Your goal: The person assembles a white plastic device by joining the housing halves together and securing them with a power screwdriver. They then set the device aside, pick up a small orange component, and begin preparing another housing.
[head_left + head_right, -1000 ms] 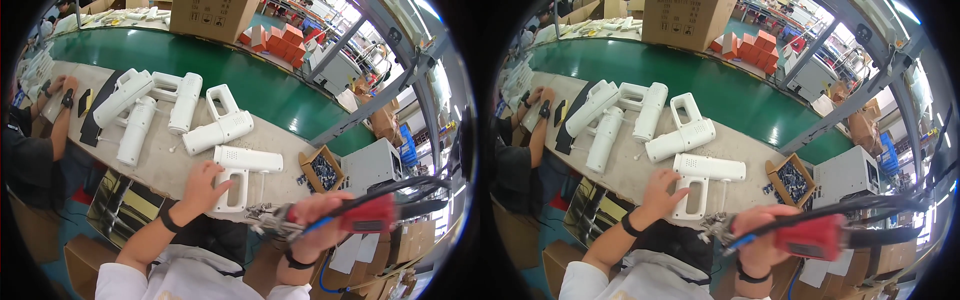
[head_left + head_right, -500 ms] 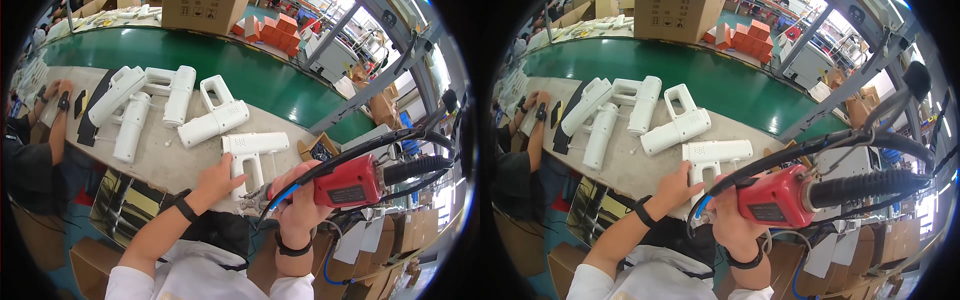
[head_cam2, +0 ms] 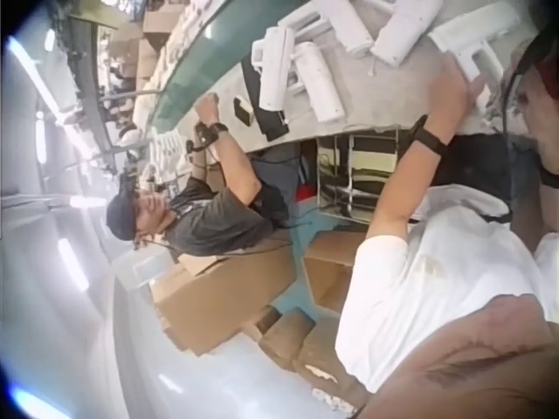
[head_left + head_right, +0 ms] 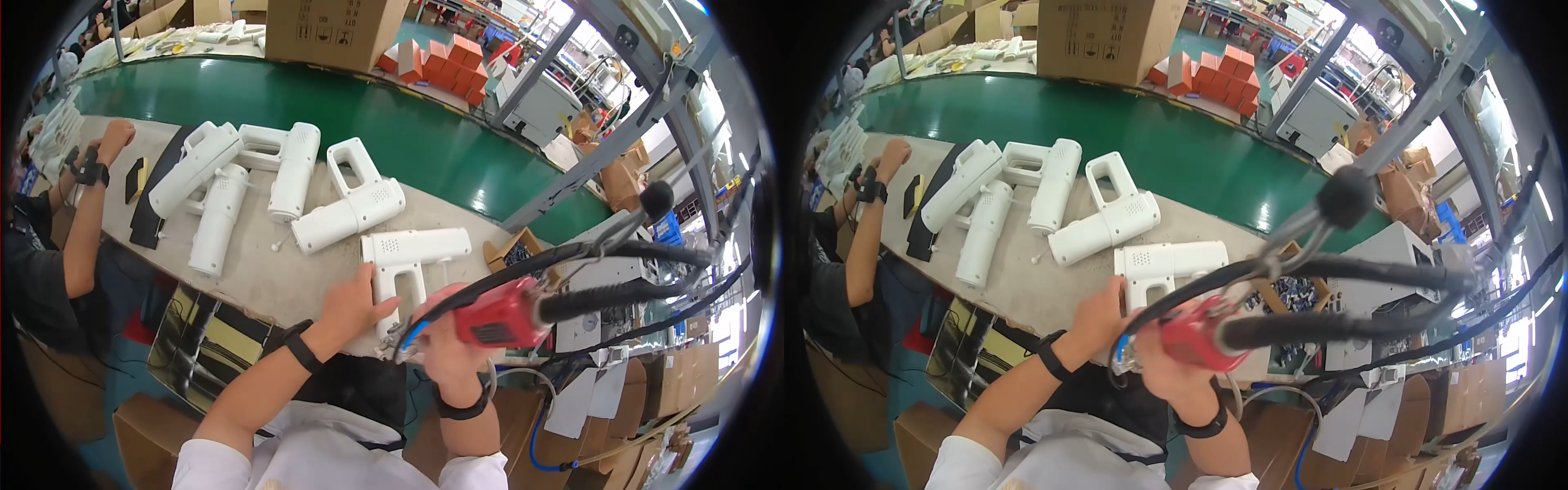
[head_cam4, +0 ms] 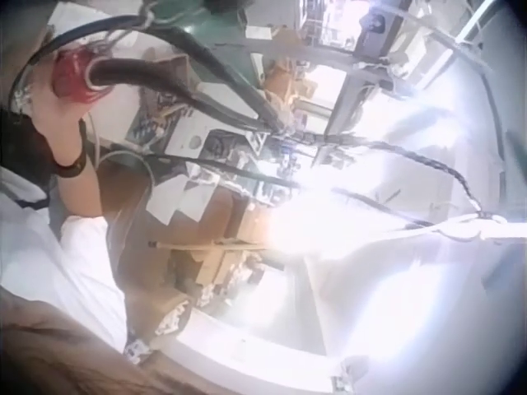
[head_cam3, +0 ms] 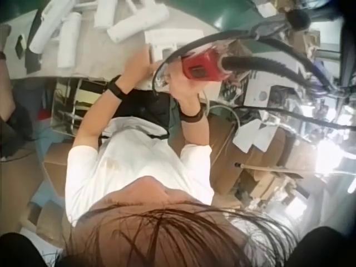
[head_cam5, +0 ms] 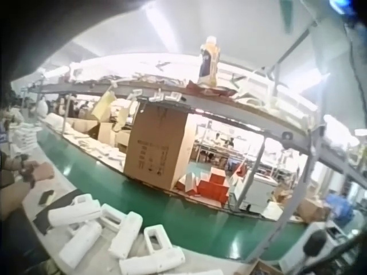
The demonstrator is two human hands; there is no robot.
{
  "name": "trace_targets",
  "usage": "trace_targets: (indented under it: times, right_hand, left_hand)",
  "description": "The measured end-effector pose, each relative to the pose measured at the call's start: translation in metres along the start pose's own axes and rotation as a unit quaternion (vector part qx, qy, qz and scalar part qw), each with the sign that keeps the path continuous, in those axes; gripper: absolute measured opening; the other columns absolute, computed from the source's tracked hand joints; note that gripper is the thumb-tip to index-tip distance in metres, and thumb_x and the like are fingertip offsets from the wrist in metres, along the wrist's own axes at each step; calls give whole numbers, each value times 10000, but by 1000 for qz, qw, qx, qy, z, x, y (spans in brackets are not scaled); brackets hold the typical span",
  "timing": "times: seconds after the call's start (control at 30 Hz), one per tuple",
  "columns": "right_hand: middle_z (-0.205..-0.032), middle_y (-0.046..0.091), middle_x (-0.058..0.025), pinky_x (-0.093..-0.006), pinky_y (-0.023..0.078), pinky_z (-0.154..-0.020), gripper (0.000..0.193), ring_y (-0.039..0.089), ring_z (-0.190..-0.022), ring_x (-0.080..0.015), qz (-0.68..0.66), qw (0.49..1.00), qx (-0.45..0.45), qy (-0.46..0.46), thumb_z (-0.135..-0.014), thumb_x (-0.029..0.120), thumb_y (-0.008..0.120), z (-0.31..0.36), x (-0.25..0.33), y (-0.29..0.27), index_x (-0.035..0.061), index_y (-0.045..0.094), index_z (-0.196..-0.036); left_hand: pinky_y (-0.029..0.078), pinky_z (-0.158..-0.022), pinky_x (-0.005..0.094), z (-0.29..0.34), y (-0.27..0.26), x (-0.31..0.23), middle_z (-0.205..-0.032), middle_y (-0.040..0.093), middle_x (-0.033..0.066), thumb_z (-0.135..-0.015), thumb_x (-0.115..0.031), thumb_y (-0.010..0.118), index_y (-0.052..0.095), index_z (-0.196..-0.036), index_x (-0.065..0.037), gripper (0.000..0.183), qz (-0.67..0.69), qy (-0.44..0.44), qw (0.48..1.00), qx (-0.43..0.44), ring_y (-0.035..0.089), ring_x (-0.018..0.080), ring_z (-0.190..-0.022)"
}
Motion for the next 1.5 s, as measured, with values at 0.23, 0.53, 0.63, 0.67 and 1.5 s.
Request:
trace_targets:
  times: [0.23, 0.53, 0.63, 0.67, 1.5]
  right_hand:
    - [-608, 537, -75, -278, 408, -417, 165, 501, -449, -155, -133, 984, -98, -70, -932, 153, 563, -62, 53, -16, 13, 515, -1006]
    - [-594, 533, -42, -256, 393, -413, 95, 498, -452, -105, -101, 988, -104, -52, -879, 52, 621, -118, 1, 17, 2, 558, -931]
    - [-596, 532, -34, -253, 403, -422, 128, 504, -457, -109, -100, 988, -107, -41, -862, 80, 659, -124, -12, 23, 3, 564, -900]
    - [-611, 554, -16, -228, 407, -452, 129, 515, -485, -83, -115, 988, -102, -27, -863, 93, 677, -126, -19, 24, 3, 586, -875]
    - [-613, 561, -58, -232, 412, -419, 127, 507, -444, -96, -35, 994, -77, -63, -848, -15, 605, -100, 23, 21, -30, 528, -947]
  left_hand:
    - [507, -694, 413, 1, -1, -9, -909, 659, 137, -732, -470, 749, 447, -1136, -56, 653, -6, 1, 996, 84, 658, 320, -828]
    - [473, -864, 413, -33, -26, -1, -1157, 599, 200, -692, -509, 768, 465, -1246, 4, 814, 68, 94, 988, -104, 587, 329, -1076]
    - [475, -864, 412, -39, -17, 6, -1143, 609, 205, -693, -516, 761, 454, -1270, -7, 829, 53, 7, 994, 92, 594, 342, -1062]
    - [475, -864, 412, -39, -19, 4, -1143, 609, 205, -693, -516, 761, 454, -1270, -7, 829, 52, 5, 994, 91, 594, 342, -1062]
    - [443, -945, 392, -40, -17, 4, -1234, 575, 193, -647, -479, 798, 296, -1446, -101, 1017, 87, 35, 989, 113, 553, 354, -1142]
Point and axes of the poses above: each hand's wrist, its own z-axis away from the middle knuckle, its own y-axis out of the palm, x = y × z, the point moved 4 cm from there along -z, towards the middle knuckle
